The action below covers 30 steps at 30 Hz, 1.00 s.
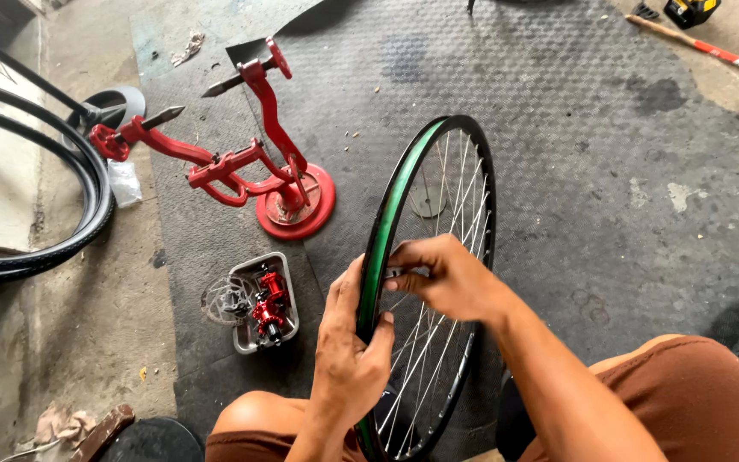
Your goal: The person handles a bicycle wheel by hand, threading and tightening small metal components onto the axle/hub assembly.
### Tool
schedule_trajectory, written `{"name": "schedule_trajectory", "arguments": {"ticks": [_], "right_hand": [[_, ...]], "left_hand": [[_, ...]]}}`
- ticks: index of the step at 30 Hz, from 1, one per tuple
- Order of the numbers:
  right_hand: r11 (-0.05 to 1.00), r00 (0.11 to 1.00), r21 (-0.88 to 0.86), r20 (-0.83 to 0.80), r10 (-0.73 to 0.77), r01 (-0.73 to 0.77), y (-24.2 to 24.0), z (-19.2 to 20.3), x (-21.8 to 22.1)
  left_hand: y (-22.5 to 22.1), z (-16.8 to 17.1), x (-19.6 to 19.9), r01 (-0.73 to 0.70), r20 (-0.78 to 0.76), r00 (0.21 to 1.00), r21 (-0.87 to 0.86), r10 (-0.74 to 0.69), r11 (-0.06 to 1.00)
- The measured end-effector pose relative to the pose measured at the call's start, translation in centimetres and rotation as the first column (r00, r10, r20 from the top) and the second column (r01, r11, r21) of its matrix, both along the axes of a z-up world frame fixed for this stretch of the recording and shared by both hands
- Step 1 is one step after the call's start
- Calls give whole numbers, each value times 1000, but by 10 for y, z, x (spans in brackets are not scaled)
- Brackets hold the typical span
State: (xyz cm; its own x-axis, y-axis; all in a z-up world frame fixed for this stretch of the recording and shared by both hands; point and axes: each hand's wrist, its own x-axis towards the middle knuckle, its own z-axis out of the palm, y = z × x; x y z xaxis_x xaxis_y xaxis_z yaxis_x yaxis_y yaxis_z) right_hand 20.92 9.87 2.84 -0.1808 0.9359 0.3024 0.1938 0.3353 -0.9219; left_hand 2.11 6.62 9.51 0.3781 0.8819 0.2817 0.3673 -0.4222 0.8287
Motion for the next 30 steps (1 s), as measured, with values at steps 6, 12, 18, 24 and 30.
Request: {"name": "schedule_trajectory", "arguments": {"ticks": [6,12,18,24,30], "right_hand": [[910,902,-311,-411,130,-273,5,-27,7],[964,857,-243,-514,-34,-107,-1,-47,-10],[879,853,-464,-499,-155,-112,5,-39,-21],[945,906,-327,-399,-142,4,-11,-8,-23],[956,962,172,93,-257,239,-39,21,-31]], "left_hand": [[-3,1,9,-162,38,982,-341,186,926],[1,-9,3,-77,3,997,12,77,997],[-4,-1,8,-24,159,984,-309,76,951],[-1,-5,2,-48,184,975,-372,124,927],[3,-31,-10,-31,265,958,-288,111,957]]}}
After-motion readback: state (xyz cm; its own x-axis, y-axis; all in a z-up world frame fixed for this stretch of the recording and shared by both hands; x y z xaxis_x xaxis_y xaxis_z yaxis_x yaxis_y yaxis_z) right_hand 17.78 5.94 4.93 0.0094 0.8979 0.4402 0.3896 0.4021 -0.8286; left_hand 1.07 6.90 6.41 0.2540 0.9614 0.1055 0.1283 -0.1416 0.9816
